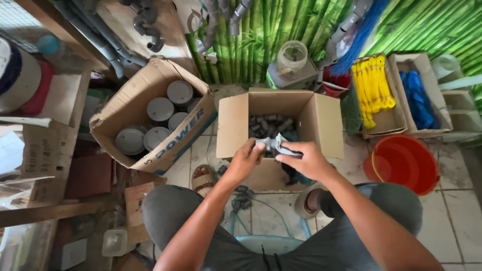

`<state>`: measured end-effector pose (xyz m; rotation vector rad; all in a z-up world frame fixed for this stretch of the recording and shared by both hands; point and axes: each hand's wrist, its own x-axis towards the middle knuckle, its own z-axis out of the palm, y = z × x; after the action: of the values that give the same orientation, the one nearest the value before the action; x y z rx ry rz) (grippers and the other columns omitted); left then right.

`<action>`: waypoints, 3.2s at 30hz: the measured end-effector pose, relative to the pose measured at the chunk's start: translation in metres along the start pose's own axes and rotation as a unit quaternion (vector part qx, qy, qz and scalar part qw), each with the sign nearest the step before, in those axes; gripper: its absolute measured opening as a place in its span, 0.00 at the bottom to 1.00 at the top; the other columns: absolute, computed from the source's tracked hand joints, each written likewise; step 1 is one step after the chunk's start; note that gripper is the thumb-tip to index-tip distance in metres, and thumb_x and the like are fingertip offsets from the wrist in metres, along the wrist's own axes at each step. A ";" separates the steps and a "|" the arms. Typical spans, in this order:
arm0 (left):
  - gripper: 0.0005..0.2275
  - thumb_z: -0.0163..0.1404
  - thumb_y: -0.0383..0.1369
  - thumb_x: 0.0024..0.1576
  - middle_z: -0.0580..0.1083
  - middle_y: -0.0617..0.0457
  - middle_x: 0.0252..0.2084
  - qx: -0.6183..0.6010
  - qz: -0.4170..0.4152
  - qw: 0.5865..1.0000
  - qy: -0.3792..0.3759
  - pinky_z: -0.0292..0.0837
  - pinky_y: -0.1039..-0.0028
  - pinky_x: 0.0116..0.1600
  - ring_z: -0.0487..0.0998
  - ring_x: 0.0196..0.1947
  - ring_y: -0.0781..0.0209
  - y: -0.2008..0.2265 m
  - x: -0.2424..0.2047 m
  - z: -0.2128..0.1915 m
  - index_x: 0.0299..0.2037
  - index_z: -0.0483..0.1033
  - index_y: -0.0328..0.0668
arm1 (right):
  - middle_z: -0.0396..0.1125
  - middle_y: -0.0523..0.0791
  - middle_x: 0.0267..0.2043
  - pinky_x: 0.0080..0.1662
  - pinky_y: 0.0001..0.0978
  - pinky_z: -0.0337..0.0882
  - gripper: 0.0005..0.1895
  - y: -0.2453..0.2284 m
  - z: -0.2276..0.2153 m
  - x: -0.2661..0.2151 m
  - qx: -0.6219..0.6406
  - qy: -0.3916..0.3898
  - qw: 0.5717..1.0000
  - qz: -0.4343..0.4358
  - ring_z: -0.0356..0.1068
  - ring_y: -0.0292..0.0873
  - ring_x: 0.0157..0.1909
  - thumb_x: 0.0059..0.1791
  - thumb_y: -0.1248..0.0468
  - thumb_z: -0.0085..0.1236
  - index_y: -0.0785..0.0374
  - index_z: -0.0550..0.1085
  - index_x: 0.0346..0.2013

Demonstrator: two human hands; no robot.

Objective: The person sits on a low stool and cleans small metal pipe fittings using a cloth. They pick up fittings from a cardboard box, wipe them thoroughly, and place them back into the box. The person handles the items one at a time, rotating them to clean different sides.

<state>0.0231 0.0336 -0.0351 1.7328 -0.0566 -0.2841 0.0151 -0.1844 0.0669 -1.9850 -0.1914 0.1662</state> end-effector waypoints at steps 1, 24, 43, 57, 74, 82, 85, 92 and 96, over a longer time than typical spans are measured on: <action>0.12 0.45 0.43 0.68 0.72 0.54 0.21 -0.003 -0.001 1.000 0.000 0.72 0.69 0.37 0.72 0.25 0.62 0.013 -0.006 -0.003 0.43 0.75 0.46 | 0.78 0.56 0.36 0.38 0.38 0.76 0.23 -0.001 -0.001 -0.003 -0.002 -0.001 1.000 0.001 0.78 0.44 0.37 0.39 0.60 0.77 0.59 0.83 0.47; 0.15 0.49 0.42 0.66 0.71 0.50 0.17 -0.203 0.003 0.979 0.007 0.55 0.81 0.22 0.62 0.14 0.71 0.049 -0.016 -0.005 0.39 0.79 0.36 | 0.73 0.52 0.30 0.33 0.39 0.77 0.11 0.016 0.004 -0.015 -0.180 0.090 0.917 -0.343 0.76 0.55 0.31 0.43 0.69 0.67 0.53 0.85 0.39; 0.10 0.50 0.41 0.65 0.64 0.62 0.20 -0.455 -0.031 0.875 0.166 0.54 0.87 0.19 0.60 0.13 0.77 0.128 -0.043 -0.014 0.44 0.74 0.42 | 0.63 0.51 0.26 0.20 0.30 0.65 0.17 0.018 0.017 -0.018 0.383 -0.075 0.908 0.152 0.61 0.35 0.20 0.48 0.73 0.57 0.71 0.76 0.52; 0.25 0.38 0.53 0.68 0.73 0.48 0.19 -0.152 -0.030 0.984 0.084 0.73 0.76 0.25 0.73 0.18 0.65 0.027 -0.016 0.018 0.39 0.82 0.41 | 0.70 0.55 0.36 0.32 0.33 0.69 0.15 -0.005 0.018 -0.017 0.196 0.049 0.979 -0.035 0.67 0.41 0.32 0.52 0.66 0.58 0.66 0.75 0.53; 0.25 0.33 0.48 0.70 0.77 0.41 0.27 0.012 0.008 0.997 0.070 0.75 0.58 0.41 0.79 0.32 0.44 0.053 -0.027 0.005 0.35 0.81 0.45 | 0.75 0.49 0.33 0.38 0.36 0.74 0.14 0.029 0.039 -0.028 0.025 -0.147 0.986 -0.067 0.70 0.36 0.38 0.47 0.65 0.64 0.63 0.80 0.46; 0.22 0.39 0.46 0.67 0.73 0.43 0.21 -0.123 -0.095 0.984 0.091 0.76 0.68 0.27 0.76 0.23 0.55 0.027 -0.017 0.007 0.31 0.81 0.41 | 0.71 0.62 0.28 0.28 0.48 0.70 0.17 -0.006 0.023 -0.026 -0.162 -0.127 0.962 -0.179 0.73 0.67 0.32 0.47 0.62 0.61 0.61 0.78 0.50; 0.21 0.44 0.47 0.64 0.66 0.46 0.17 -0.160 -0.157 0.970 0.093 0.72 0.70 0.21 0.71 0.17 0.57 0.025 -0.014 0.006 0.29 0.78 0.38 | 0.71 0.54 0.24 0.27 0.48 0.72 0.16 0.003 0.023 -0.019 -0.338 -0.071 0.885 -0.313 0.73 0.59 0.25 0.42 0.61 0.63 0.48 0.80 0.44; 0.22 0.29 0.44 0.69 0.77 0.39 0.26 0.082 -0.035 0.992 0.090 0.77 0.53 0.44 0.81 0.35 0.40 0.077 -0.036 -0.001 0.38 0.78 0.45 | 0.68 0.49 0.17 0.20 0.30 0.66 0.06 -0.024 0.042 -0.023 0.130 -0.069 0.989 0.010 0.64 0.36 0.17 0.46 0.61 0.67 0.58 0.78 0.29; 0.20 0.32 0.44 0.68 0.78 0.32 0.30 0.206 -0.002 0.974 0.097 0.72 0.43 0.47 0.80 0.40 0.30 0.095 -0.045 0.000 0.43 0.76 0.42 | 0.64 0.49 0.14 0.16 0.25 0.65 0.08 -0.025 0.045 -0.022 0.284 -0.026 0.947 0.151 0.61 0.34 0.13 0.47 0.68 0.64 0.60 0.75 0.24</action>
<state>-0.0088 0.0247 0.0646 2.1653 0.0328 -0.1069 -0.0170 -0.1387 0.0719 -1.4224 0.1226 0.4220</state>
